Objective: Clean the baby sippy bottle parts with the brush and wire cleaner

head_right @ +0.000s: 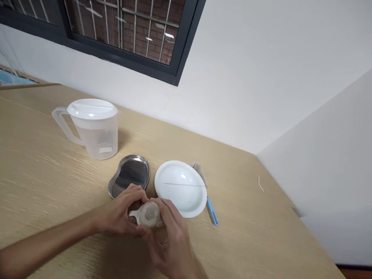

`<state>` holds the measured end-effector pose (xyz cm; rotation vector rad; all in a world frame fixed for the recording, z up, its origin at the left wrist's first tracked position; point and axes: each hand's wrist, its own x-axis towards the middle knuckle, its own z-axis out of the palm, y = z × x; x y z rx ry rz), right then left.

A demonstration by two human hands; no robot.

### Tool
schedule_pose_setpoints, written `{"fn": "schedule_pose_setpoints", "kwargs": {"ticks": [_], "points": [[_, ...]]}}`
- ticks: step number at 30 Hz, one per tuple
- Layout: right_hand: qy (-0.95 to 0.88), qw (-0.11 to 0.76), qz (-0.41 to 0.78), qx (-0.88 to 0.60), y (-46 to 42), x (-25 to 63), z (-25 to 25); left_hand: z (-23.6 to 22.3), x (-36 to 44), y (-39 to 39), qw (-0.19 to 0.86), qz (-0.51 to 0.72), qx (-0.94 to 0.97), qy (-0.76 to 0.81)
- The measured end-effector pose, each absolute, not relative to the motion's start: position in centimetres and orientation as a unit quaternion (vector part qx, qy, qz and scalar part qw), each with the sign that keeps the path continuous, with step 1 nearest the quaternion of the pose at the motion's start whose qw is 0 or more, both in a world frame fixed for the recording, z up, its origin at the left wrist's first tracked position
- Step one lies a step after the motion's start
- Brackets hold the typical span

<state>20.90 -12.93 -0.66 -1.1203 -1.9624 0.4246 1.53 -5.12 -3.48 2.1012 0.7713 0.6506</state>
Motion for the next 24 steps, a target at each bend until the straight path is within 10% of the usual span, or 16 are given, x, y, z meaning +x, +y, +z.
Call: {"fn": "schedule_pose_setpoints", "kwargs": {"ticks": [24], "points": [[-0.509, 0.609, 0.209, -0.571, -10.8, 27.0, -0.5, -3.9, 1.7, -5.2, 0.386, 0.267, 0.826, 0.312]]}}
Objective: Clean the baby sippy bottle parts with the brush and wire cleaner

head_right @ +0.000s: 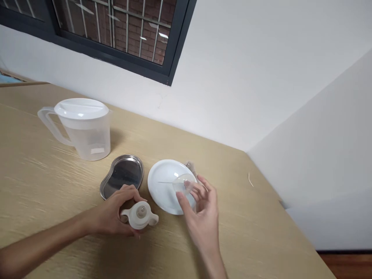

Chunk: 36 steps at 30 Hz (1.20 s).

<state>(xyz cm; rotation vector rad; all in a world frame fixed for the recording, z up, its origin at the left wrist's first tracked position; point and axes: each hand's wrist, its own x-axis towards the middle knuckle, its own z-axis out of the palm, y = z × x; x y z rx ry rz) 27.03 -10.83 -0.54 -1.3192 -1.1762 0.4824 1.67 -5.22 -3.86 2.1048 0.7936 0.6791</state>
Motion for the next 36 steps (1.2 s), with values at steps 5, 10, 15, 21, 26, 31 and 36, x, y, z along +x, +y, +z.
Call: {"fn": "schedule_pose_setpoints", "kwargs": {"ticks": [5, 10, 15, 21, 26, 31, 36], "points": [[-0.567, 0.504, 0.135, -0.637, -10.3, 28.5, -1.4, -3.6, 1.7, -5.3, 0.380, 0.259, 0.831, 0.314], [-0.665, 0.336, 0.040, -0.666, -10.5, 28.3, -1.7, -3.5, 1.7, -5.3, 0.373, 0.253, 0.835, 0.316], [-0.662, 0.284, -0.028, -0.693, -10.2, 28.2, -2.8, -3.5, 1.7, -5.3, 0.371, 0.249, 0.840, 0.310], [-0.655, 0.289, -0.053, -0.697, -9.9, 28.2, -3.5, -3.8, 1.7, -5.5, 0.358, 0.259, 0.842, 0.308], [-0.679, 0.354, -0.070, -0.640, -10.9, 26.9, -1.8, -3.8, 1.7, -5.5, 0.374, 0.257, 0.835, 0.311], [-0.752, 0.405, 0.025, -0.519, -12.7, 23.3, -0.8, -4.1, 2.0, -5.7, 0.377, 0.270, 0.832, 0.303], [-0.734, 0.431, 0.039, -0.524, -12.9, 20.8, -1.4, -4.0, 2.1, -5.9, 0.379, 0.290, 0.835, 0.275]]}}
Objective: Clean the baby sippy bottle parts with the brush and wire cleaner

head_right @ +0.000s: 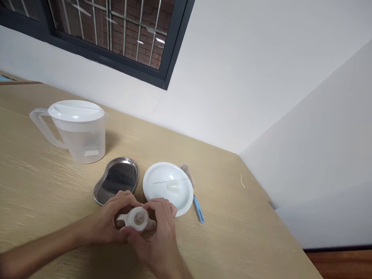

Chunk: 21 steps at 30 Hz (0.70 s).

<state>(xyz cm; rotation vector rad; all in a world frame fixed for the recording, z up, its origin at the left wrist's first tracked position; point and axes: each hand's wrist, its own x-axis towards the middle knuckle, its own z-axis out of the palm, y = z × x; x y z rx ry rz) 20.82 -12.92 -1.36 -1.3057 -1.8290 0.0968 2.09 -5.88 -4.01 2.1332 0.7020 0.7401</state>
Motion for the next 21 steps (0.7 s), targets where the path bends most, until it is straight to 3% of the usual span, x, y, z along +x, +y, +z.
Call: {"fn": "schedule_pose_setpoints", "kwargs": {"ticks": [9, 14, 16, 21], "points": [[-0.723, 0.442, 0.177, -0.501, -12.0, 21.2, -1.3, -2.9, 1.8, -5.2, 0.380, 0.296, 0.849, 0.219], [-0.763, 0.387, 0.271, -0.442, -11.5, 23.0, -1.5, -2.9, 1.8, -5.1, 0.396, 0.287, 0.844, 0.221], [-0.766, 0.368, 0.278, -0.447, -11.4, 24.1, -1.4, -3.0, 1.8, -5.0, 0.397, 0.287, 0.845, 0.217], [-0.725, 0.413, 0.245, -0.494, -11.9, 25.7, -0.9, -3.1, 1.8, -4.8, 0.397, 0.284, 0.847, 0.212]]}}
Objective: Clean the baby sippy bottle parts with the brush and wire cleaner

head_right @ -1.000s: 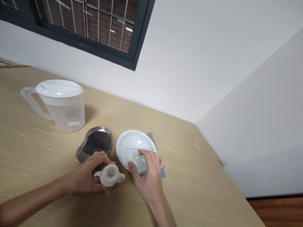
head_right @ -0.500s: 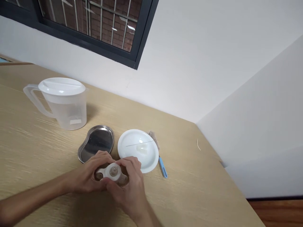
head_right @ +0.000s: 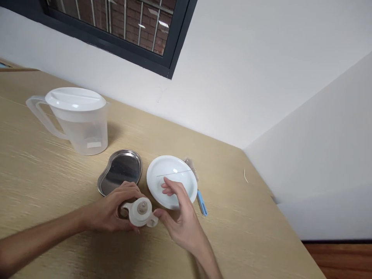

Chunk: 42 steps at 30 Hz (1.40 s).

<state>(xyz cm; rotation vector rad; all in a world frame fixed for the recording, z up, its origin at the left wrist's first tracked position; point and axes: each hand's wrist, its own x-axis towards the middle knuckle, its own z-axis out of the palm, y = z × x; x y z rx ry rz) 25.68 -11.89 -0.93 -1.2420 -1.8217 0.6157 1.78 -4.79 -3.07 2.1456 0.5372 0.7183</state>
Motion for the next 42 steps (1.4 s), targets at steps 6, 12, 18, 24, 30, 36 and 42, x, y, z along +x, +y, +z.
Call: {"fn": "schedule_pose_setpoints", "kwargs": {"ticks": [6, 12, 18, 24, 30, 36, 42], "points": [[-0.725, 0.416, 0.236, -0.496, -12.5, 23.1, -1.7, -3.2, 1.7, -5.0, 0.407, 0.285, 0.840, 0.219], [-0.707, 0.409, 0.258, -0.515, -12.4, 24.6, -1.0, -3.0, 1.8, -5.2, 0.406, 0.280, 0.837, 0.235], [-0.713, 0.413, 0.313, -0.472, -12.8, 23.5, -1.5, -3.4, 1.8, -5.2, 0.397, 0.280, 0.842, 0.234], [-0.608, 0.507, 0.362, -0.493, -13.2, 21.9, -1.6, -4.0, 1.6, -5.4, 0.380, 0.279, 0.846, 0.249], [-0.532, 0.565, 0.432, -0.459, -12.9, 23.0, -0.7, -3.9, 1.5, -5.5, 0.376, 0.270, 0.846, 0.264], [-0.514, 0.560, 0.479, -0.439, -13.1, 22.8, -0.7, -3.0, 1.5, -5.8, 0.365, 0.324, 0.836, 0.252], [-0.532, 0.553, 0.499, -0.403, -13.5, 22.1, -0.3, -2.7, 2.1, -6.9, 0.403, 0.371, 0.795, 0.261]]}}
